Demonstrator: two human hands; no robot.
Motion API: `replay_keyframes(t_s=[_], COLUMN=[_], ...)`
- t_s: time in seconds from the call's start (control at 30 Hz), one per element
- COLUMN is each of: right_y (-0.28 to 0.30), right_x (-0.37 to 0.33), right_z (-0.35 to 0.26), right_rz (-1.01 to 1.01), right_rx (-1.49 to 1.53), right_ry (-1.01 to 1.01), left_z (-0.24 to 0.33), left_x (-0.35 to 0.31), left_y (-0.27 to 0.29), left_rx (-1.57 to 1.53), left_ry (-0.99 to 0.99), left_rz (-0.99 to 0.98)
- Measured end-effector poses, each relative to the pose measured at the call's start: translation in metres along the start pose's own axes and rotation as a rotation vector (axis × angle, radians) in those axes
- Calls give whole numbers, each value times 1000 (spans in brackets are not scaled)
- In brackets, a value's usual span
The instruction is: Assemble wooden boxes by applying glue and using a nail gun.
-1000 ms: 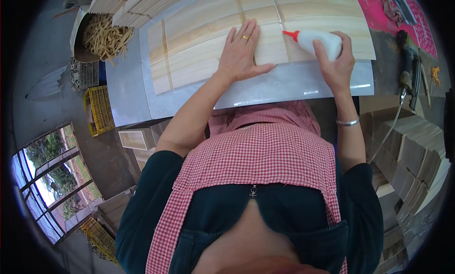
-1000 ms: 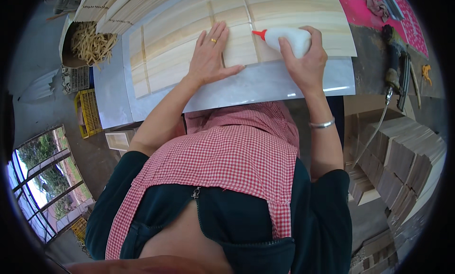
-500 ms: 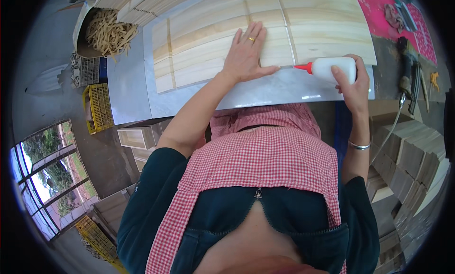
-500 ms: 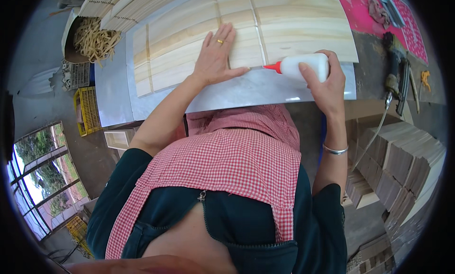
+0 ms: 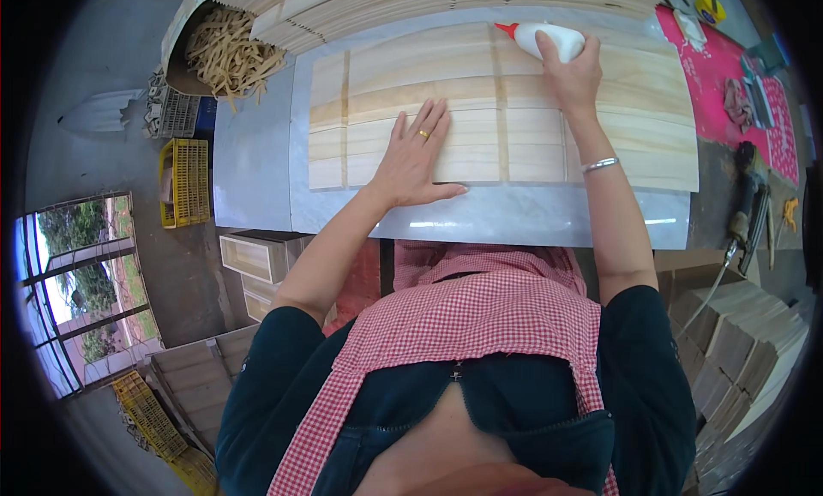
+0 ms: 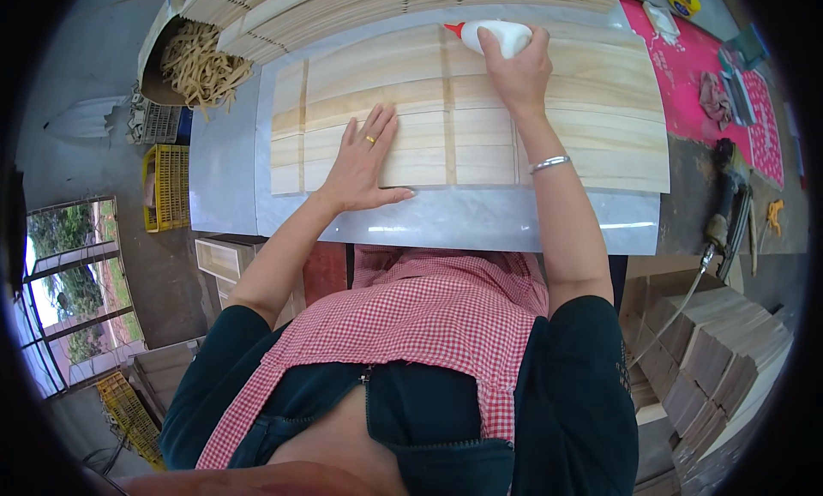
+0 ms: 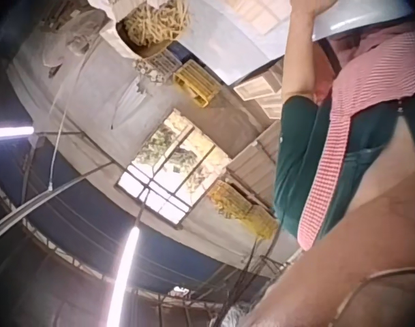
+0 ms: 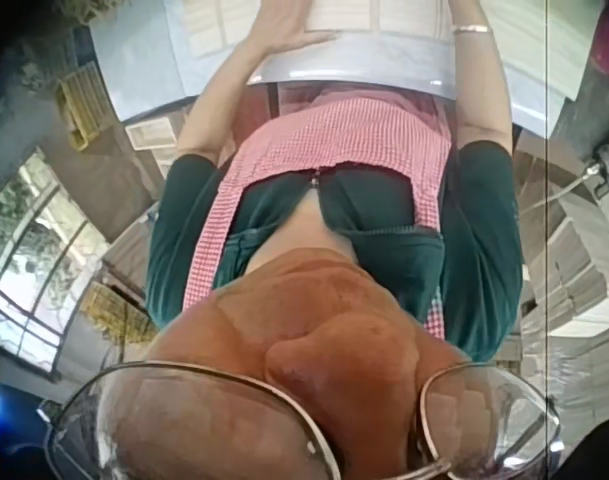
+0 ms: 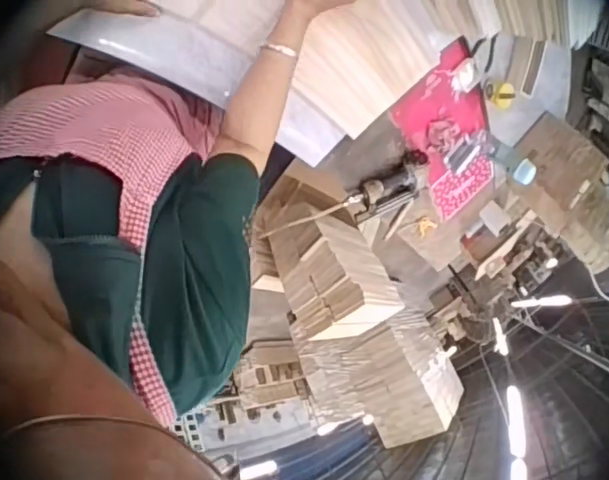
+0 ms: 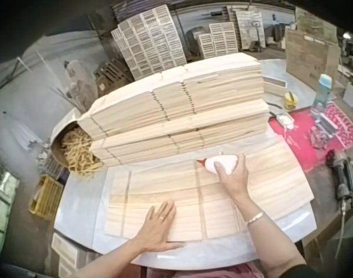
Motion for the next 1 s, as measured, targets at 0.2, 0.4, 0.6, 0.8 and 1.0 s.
replay_keyframes(t_s=[0.2,0.4,0.6,0.8,1.0], right_y=[-11,20,75,114,122], right_x=[-2,-48,-132,-182,-193], right_z=[-1,-13,-19,-37,-42], right_rz=[-10,-47,-99,-211,-282], right_rx=[-45,-79,-110,-105,-88], right_ry=[102,163,165,124,80], left_z=[-1,-6,-2,-8,-22], left_x=[-2,-7,-22,-21,-21], left_y=[0,-13,-29,-30,-27], left_rx=[16,47,31,106,116], left_ry=[20,16,1,-27,-7], left_rz=[3,56,99,175,225])
Point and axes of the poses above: each hand's wrist, its own x-axis towards the middle knuckle, its own y-axis out of the back of the hand, z = x × y, the point moved 2 cm from there along x, towards the middle knuckle, and after that the axes turned 4 degrees about y, right-handed, at the moved point
